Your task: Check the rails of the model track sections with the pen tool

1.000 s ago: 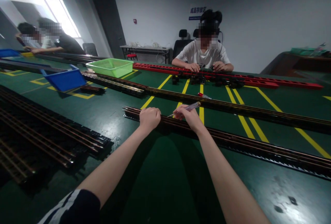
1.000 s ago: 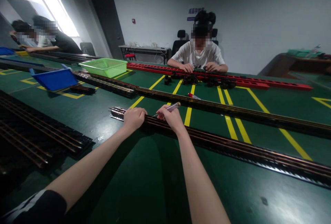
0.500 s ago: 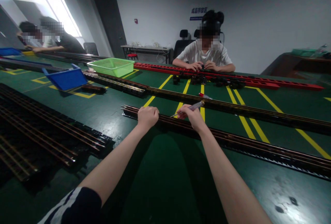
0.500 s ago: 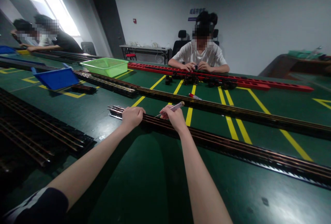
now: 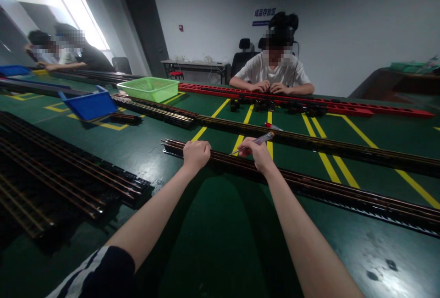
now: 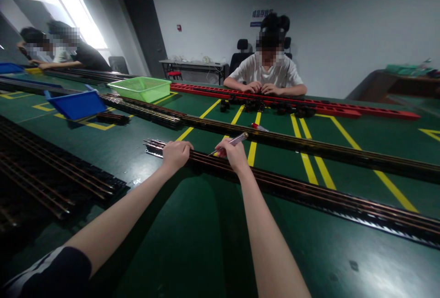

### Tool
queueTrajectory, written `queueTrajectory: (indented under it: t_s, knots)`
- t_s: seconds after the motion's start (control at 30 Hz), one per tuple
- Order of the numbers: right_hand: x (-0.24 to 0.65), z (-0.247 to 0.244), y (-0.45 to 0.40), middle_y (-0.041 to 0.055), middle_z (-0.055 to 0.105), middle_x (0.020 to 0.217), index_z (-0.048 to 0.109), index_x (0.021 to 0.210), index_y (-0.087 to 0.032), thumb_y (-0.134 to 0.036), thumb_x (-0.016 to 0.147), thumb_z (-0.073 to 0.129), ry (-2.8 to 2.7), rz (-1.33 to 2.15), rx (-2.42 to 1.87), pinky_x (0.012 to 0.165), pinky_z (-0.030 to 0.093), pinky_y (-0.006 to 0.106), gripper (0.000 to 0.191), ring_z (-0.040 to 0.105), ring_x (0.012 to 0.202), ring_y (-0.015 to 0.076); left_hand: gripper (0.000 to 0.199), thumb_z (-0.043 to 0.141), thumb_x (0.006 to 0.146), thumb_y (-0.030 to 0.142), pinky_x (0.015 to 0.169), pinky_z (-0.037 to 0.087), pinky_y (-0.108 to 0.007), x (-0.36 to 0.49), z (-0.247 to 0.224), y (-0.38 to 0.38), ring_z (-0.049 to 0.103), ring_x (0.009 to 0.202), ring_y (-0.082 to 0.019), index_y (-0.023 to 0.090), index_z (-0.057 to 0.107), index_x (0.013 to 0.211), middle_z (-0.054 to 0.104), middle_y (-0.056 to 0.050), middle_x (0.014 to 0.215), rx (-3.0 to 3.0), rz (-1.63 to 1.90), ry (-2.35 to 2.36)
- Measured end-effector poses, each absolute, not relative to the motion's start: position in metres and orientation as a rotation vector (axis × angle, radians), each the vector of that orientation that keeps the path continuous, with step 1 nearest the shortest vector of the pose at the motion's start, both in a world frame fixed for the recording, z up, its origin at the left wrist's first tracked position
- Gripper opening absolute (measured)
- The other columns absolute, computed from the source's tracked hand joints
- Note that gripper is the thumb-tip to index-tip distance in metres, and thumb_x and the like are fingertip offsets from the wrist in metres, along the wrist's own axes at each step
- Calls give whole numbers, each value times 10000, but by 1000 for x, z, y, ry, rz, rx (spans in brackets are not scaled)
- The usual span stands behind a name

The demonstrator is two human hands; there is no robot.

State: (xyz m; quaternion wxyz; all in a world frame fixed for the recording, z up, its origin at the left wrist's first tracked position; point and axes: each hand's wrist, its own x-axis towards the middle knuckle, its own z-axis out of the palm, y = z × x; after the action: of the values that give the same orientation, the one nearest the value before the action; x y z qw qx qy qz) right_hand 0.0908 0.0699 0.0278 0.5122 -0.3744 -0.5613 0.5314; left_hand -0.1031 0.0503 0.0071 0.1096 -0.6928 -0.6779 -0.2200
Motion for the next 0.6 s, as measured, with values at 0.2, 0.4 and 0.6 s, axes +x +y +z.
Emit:
queueTrajectory:
  t_s: [0.2,0.4,0.6]
  knots:
    - [90,28,70,-4,530,401,585,433,-172,-220,578,523,-1316,1228,-927,440,356,230,164,480,409,105,376,329,819,217,675,388,-325,-103,6,50,626,715,-191,205,688,710,714,-40,782,-2031,-659,-1981]
    - [92,28,71,-6,515,396,588,425,-176,-223,591,517,-1317,1193,-920,437,349,227,186,469,407,101,367,336,819,213,680,382,-329,-102,6,50,629,728,-197,203,687,710,712,-43,779,-2032,-661,-1992]
    - [92,29,70,-7,516,404,583,427,-178,-237,591,521,-1333,1186,-910,436,353,230,185,470,408,102,338,347,823,201,692,382,-323,-102,4,49,626,730,-188,205,665,706,711,-33,790,-2030,-707,-1964]
